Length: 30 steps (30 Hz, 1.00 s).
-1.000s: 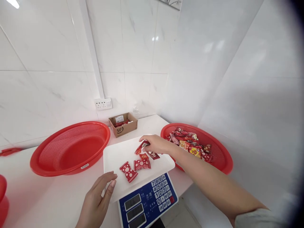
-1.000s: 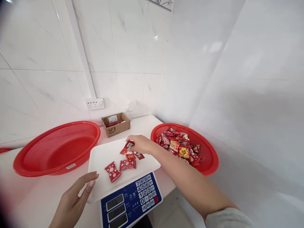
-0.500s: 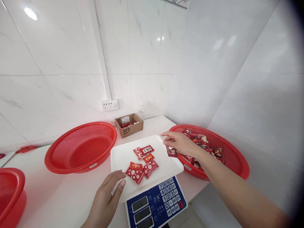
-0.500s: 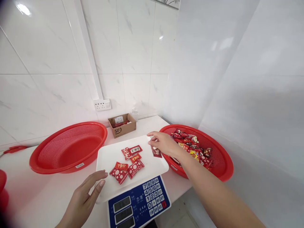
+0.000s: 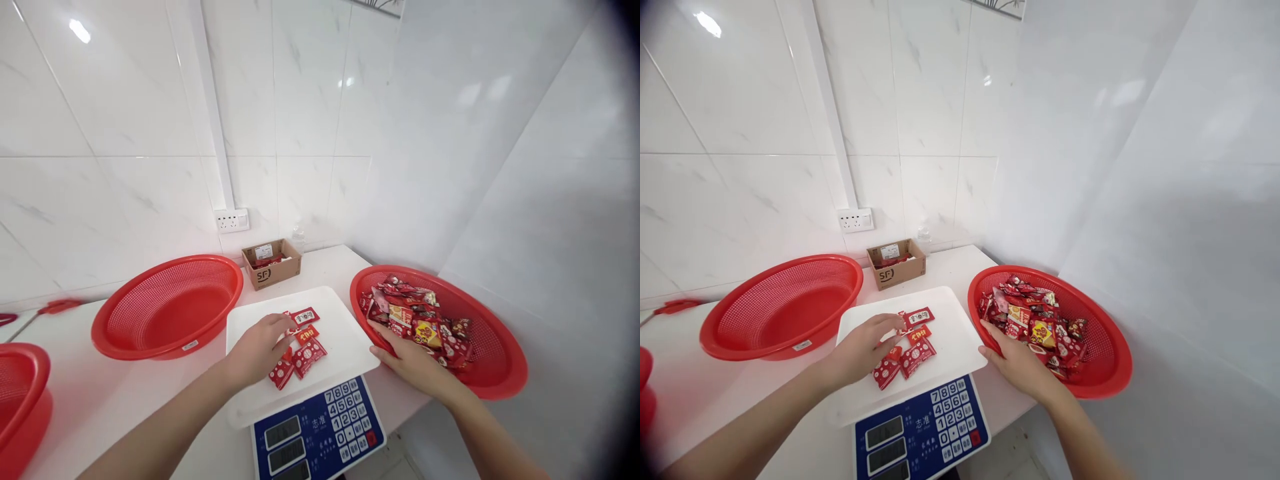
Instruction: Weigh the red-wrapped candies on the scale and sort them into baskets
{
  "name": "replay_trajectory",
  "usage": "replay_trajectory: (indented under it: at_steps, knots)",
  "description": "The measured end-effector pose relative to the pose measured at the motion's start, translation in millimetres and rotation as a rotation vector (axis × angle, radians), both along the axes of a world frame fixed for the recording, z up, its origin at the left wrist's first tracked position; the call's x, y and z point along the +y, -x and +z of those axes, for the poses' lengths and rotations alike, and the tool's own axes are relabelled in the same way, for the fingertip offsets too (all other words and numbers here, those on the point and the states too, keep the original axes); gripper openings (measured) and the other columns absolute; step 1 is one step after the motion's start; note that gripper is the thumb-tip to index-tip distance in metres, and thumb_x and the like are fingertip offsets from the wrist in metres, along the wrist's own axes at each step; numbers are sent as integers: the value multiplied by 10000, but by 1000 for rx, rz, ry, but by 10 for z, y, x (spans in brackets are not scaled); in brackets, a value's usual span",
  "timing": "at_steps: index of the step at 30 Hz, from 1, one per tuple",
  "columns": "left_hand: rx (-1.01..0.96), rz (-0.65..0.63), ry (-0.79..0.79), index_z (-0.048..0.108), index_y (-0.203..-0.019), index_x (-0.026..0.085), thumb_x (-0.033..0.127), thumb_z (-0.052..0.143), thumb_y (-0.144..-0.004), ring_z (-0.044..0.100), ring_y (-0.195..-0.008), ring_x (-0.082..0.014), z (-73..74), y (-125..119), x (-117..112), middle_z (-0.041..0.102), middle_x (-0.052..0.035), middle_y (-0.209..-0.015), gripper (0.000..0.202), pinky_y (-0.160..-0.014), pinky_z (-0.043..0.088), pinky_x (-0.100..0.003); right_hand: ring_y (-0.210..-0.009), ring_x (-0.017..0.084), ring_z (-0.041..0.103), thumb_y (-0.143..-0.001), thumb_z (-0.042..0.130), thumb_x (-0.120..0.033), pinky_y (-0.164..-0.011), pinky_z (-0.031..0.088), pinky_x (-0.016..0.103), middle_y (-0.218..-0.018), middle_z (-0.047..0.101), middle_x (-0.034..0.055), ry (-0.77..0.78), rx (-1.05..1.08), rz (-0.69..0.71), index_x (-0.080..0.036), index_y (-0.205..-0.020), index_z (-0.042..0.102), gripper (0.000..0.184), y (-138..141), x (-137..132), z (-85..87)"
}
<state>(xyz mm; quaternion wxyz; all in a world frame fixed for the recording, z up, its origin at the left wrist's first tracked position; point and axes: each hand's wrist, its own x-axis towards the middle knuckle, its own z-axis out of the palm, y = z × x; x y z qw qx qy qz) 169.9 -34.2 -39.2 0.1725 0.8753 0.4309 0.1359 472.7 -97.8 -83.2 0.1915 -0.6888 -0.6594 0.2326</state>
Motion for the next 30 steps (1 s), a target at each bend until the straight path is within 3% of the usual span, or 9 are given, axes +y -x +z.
replay_trajectory:
  at_steps: [7, 11, 14, 17, 19, 22, 26, 30]
  knots:
    - [134, 1, 16, 581, -1081, 200, 271, 470, -813, 563, -1022, -262, -77, -416, 430, 623, -111, -1073, 299, -829, 448, -373, -1257, 234, 418, -852, 397, -519, -1050, 314, 391, -1338, 497, 73, -83, 161, -38, -211, -1338, 428, 576, -65, -10, -69]
    - [102, -8, -22, 528, -1096, 198, 175, 479, -783, 598, -882, -228, -91, -559, 494, 608, -92, -1033, 318, -715, 460, -324, -1231, 214, 450, -849, 422, -520, -1035, 344, 364, -1325, 509, 88, -101, 274, -33, -201, -1329, 423, 576, -120, -13, -120]
    - [27, -87, -80, 493, -1106, 209, 155, 409, -829, 598, -817, -189, -46, -732, 380, 590, -72, -1036, 295, -699, 454, -304, -1260, 207, 413, -827, 481, -504, -1047, 331, 363, -1377, 447, 91, -116, 309, -5, -207, -1360, 370, 620, -135, -27, -130]
    - [-28, -247, -117, 501, -1091, 215, 185, 428, -850, 592, -870, -181, -26, -977, 155, 591, -55, -1028, 254, -755, 449, -293, -1307, 218, 340, -763, 585, -495, -1075, 286, 379, -1426, 380, 72, -140, 302, 34, -230, -1387, 328, 725, -143, -57, -111]
    - [-50, -368, -121, 505, -1097, 220, 200, 459, -850, 581, -944, -176, -41, -1139, -3, 594, -48, -1043, 252, -797, 441, -273, -1286, 236, 371, -743, 611, -486, -1068, 297, 393, -1394, 429, 70, -143, 312, 67, -233, -1350, 398, 690, -147, -79, -95]
    - [-52, -512, -115, 499, -1129, 230, 197, 453, -859, 571, -991, -178, -63, -1291, -171, 598, -50, -1043, 276, -813, 441, -268, -1186, 250, 484, -792, 555, -462, -1018, 361, 398, -1271, 558, 76, -140, 330, 134, -234, -1197, 571, 465, -146, -102, -80]
    - [-46, -475, -40, 497, -1141, 220, 207, 434, -870, 571, -1005, -189, 12, -1202, -186, 598, -56, -1076, 279, -830, 451, -294, -1132, 258, 524, -806, 524, -478, -995, 382, 402, -1211, 604, 70, -166, 317, 131, -233, -1079, 652, 388, -134, -110, -54]
    - [-60, -285, 12, 428, -1236, 219, 380, 489, -851, 459, -1183, -208, 138, -741, -34, 494, -76, -1288, 422, -973, 389, -346, -1112, 272, 544, -826, 465, -521, -990, 384, 433, -1169, 634, 55, -162, 353, 26, -224, -1119, 632, 450, -140, -114, -1]
